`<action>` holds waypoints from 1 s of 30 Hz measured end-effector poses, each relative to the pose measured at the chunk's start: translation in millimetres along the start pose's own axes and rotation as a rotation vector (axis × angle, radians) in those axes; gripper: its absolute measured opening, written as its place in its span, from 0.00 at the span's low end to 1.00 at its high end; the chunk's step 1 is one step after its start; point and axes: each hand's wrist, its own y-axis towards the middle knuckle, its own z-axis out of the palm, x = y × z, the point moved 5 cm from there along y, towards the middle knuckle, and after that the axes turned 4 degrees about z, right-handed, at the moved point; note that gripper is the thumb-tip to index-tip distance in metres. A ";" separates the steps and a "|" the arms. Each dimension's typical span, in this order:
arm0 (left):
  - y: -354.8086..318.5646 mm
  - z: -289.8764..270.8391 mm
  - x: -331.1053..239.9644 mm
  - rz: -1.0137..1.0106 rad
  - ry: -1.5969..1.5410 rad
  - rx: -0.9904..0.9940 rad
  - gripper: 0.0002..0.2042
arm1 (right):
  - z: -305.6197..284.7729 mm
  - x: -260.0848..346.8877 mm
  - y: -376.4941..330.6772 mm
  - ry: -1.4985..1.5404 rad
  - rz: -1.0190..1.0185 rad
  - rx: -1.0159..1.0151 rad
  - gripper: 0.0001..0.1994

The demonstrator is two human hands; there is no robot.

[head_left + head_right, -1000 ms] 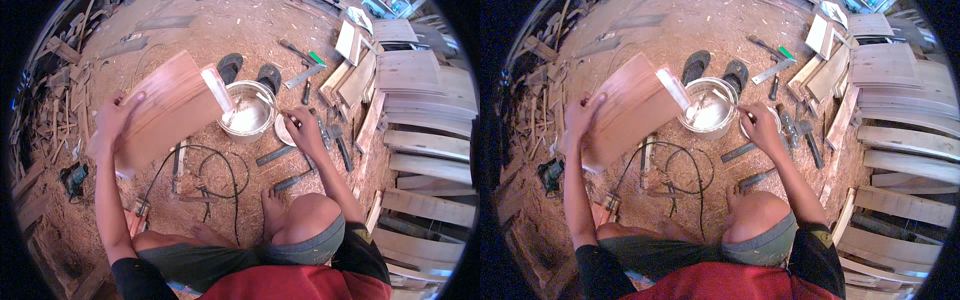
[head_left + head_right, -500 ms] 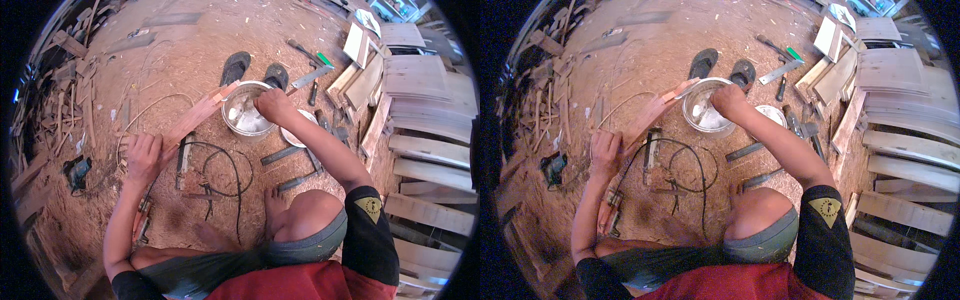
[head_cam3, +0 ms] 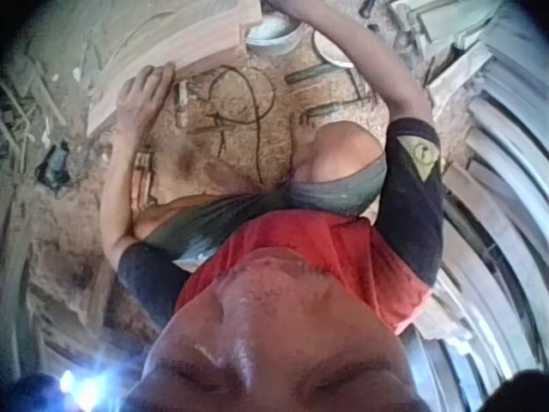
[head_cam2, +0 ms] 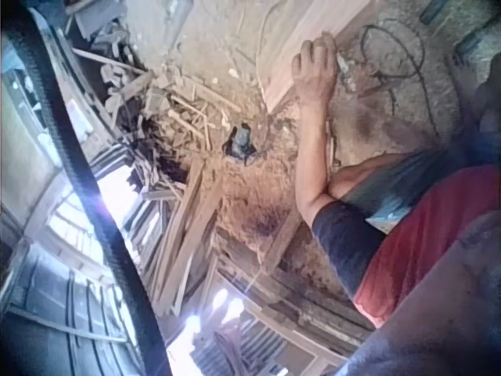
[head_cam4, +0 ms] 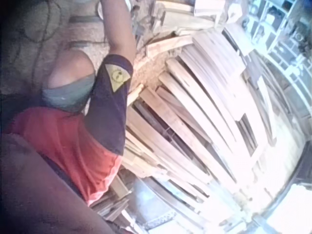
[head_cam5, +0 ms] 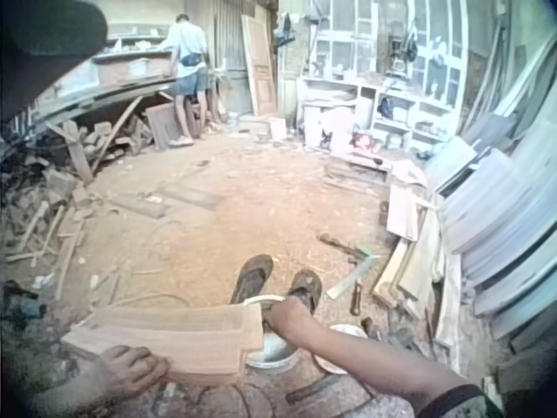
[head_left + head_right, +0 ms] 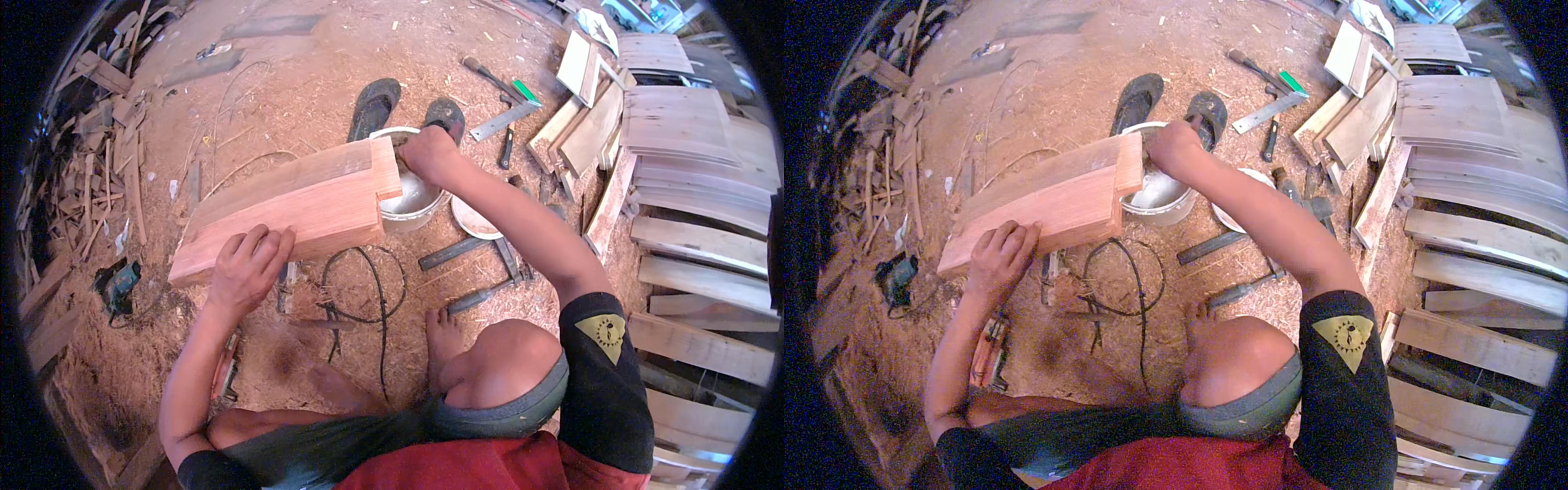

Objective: The person applies a white substance from a container to the ends of wood boards using a small applicator, then carries the boards across the room and places them into a stack.

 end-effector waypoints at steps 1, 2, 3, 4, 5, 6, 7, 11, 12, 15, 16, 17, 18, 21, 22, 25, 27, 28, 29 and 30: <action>0.1 1.8 -2.3 -0.003 -0.005 -0.002 0.25 | 2.2 -0.8 9.0 0.041 0.011 0.010 0.08; 0.6 3.9 -5.6 -0.001 -0.034 0.004 0.26 | 7.2 -0.1 10.6 0.037 0.008 0.014 0.08; 1.1 6.2 -9.0 0.001 -0.063 0.010 0.27 | 13.6 0.6 12.1 0.008 0.012 0.048 0.09; 0.6 6.9 -10.9 -0.008 -0.061 0.010 0.27 | 18.4 2.3 16.3 -0.022 0.012 0.076 0.09; 0.5 9.6 -13.5 -0.018 -0.099 0.037 0.27 | 22.6 4.0 17.8 -0.027 0.005 0.073 0.09; 0.3 12.6 -16.1 -0.028 -0.137 0.062 0.28 | 29.1 4.1 15.9 0.024 0.002 0.103 0.10; 0.4 15.4 -18.3 -0.036 -0.137 0.064 0.28 | 32.6 4.5 13.0 0.078 -0.001 0.134 0.10; -5.1 32.1 -27.9 -0.006 -0.112 0.135 0.27 | 26.4 0.3 0.9 0.085 -0.007 0.156 0.10; -7.5 36.8 -29.8 -0.005 -0.101 0.153 0.27 | 17.2 -4.0 -3.3 0.085 -0.006 0.160 0.10; -6.2 38.9 -30.1 -0.022 -0.107 0.134 0.26 | -8.1 -21.2 -16.9 0.249 -0.026 0.130 0.10; -6.3 39.6 -31.0 -0.025 -0.106 0.133 0.26 | -12.7 -23.9 -20.8 0.247 -0.028 0.129 0.10; -6.2 40.2 -33.0 -0.012 -0.098 0.125 0.26 | -17.0 -29.6 -26.4 0.240 0.035 0.113 0.09; -6.0 40.2 -34.5 0.001 -0.091 0.117 0.25 | -21.9 -37.4 -32.6 0.233 0.097 0.096 0.09; -3.7 38.1 -37.7 -0.001 -0.094 0.116 0.25 | -34.3 -68.2 -58.4 0.336 0.109 0.041 0.08; -2.1 35.2 -37.7 0.000 -0.091 0.113 0.25 | -38.6 -79.5 -67.4 0.342 0.102 0.011 0.09; -3.1 33.6 -37.7 -0.006 -0.089 0.120 0.26 | -51.8 -104.3 -87.0 0.598 0.090 -0.110 0.09; -2.3 33.2 -38.3 -0.005 -0.109 0.112 0.26 | -60.0 -115.2 -94.5 0.698 0.091 -0.170 0.09; -2.5 33.2 -38.1 -0.006 -0.105 0.111 0.26 | -67.2 -120.3 -98.0 0.802 0.097 -0.230 0.10; -3.0 34.2 -38.4 -0.007 -0.092 0.116 0.26 | -74.6 -122.1 -100.5 0.873 0.055 -0.250 0.10; -3.6 35.0 -38.5 -0.008 -0.080 0.120 0.27 | -77.8 -121.2 -100.4 0.872 0.051 -0.254 0.10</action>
